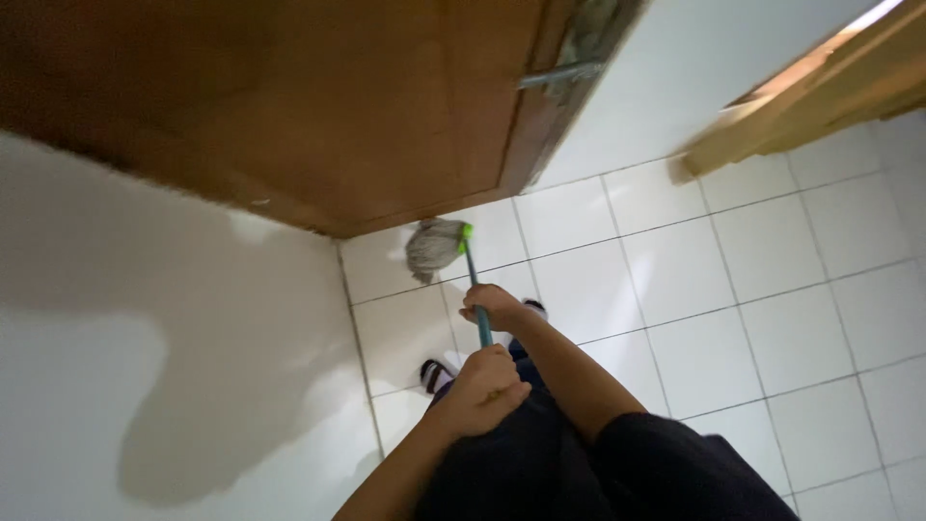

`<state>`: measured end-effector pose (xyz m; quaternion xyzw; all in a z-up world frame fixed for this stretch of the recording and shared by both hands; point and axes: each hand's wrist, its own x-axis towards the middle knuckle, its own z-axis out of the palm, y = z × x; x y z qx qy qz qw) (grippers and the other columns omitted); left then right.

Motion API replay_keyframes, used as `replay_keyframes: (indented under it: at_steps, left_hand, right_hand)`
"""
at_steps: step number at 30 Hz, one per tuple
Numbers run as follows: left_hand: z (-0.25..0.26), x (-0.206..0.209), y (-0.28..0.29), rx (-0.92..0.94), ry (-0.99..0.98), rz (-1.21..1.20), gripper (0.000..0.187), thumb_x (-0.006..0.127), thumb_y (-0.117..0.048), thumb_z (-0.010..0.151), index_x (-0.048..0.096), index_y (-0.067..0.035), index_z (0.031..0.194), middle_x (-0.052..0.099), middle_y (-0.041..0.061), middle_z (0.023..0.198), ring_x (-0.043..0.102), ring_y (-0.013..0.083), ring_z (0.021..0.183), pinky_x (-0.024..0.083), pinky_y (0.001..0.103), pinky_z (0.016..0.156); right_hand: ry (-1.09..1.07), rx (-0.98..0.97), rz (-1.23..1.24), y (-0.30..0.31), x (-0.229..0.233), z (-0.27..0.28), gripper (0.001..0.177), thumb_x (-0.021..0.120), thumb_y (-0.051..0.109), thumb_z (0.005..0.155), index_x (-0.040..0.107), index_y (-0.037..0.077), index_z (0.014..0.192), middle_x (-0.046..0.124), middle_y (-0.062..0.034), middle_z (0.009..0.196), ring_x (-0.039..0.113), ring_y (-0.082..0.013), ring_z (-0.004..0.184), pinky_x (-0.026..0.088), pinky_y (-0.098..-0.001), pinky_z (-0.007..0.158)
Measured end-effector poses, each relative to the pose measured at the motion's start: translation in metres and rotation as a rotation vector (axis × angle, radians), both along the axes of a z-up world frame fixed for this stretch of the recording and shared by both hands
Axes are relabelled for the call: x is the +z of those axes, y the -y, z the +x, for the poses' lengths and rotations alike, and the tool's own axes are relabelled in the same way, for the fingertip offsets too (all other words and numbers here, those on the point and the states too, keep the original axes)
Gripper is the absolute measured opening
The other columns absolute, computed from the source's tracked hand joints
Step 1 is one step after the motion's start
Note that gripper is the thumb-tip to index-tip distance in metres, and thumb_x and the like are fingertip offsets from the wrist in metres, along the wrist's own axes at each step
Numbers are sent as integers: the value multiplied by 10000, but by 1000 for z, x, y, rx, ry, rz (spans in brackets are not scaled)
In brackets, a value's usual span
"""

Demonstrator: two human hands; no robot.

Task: Mopping a tiled floor using a wet mop.

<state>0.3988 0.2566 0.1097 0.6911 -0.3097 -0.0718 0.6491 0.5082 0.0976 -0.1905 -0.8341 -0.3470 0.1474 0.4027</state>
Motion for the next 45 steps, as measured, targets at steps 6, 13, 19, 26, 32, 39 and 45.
replay_keyframes:
  at_steps: [6,13,19,26,32,39,45]
  left_hand:
    - [43,-45,92,-134,-58,-19,367,763,-91,1129,656,-61,778,687,99,806,657,315,875,534,481,1165]
    - [80,-121,168,-62,-122,-227,678,793,-101,1245,492,-163,641,527,9,581,517,287,544,499,398,791]
    - [62,-122,148,-46,-284,-235,695,770,-97,1262,539,-131,607,551,41,587,514,249,561,512,400,784]
    - [-6,-74,22,93,-356,-33,396,729,-57,1157,591,-4,789,659,93,807,594,268,821,521,443,835]
    - [-81,-4,-81,333,-406,61,403,709,-7,1121,561,11,747,626,80,764,543,250,739,498,424,770]
    - [-154,44,-158,572,-412,150,461,789,2,1058,559,-76,666,564,60,662,489,211,710,450,422,718]
    - [-151,60,-122,415,-143,301,453,820,-95,1092,569,-104,714,594,61,715,569,274,717,505,439,778]
  right_hand:
    - [-94,-203,-242,149,-7,26,368,874,255,1044,754,45,767,807,-132,902,777,-377,1010,654,-506,1012]
    - [-109,-367,-210,275,-58,26,361,938,335,1090,710,132,897,807,-145,929,881,-449,1205,688,-535,1077]
    - [-164,-400,-122,266,-54,2,447,951,257,1039,635,142,744,700,-137,719,798,-449,793,632,-537,808]
    - [-143,-191,-262,128,-88,-41,332,909,318,1084,820,120,832,817,-77,919,788,-343,969,600,-527,1045]
    - [-11,2,8,-31,-60,-80,388,909,293,1099,721,118,808,753,-74,845,749,-333,845,559,-509,1018]
    - [-246,325,4,-197,11,-121,546,818,408,1208,693,109,768,731,-85,819,670,-249,782,577,-459,915]
    - [-341,431,393,-203,47,-137,532,889,275,1152,523,114,802,574,-33,741,596,-289,718,552,-519,1379]
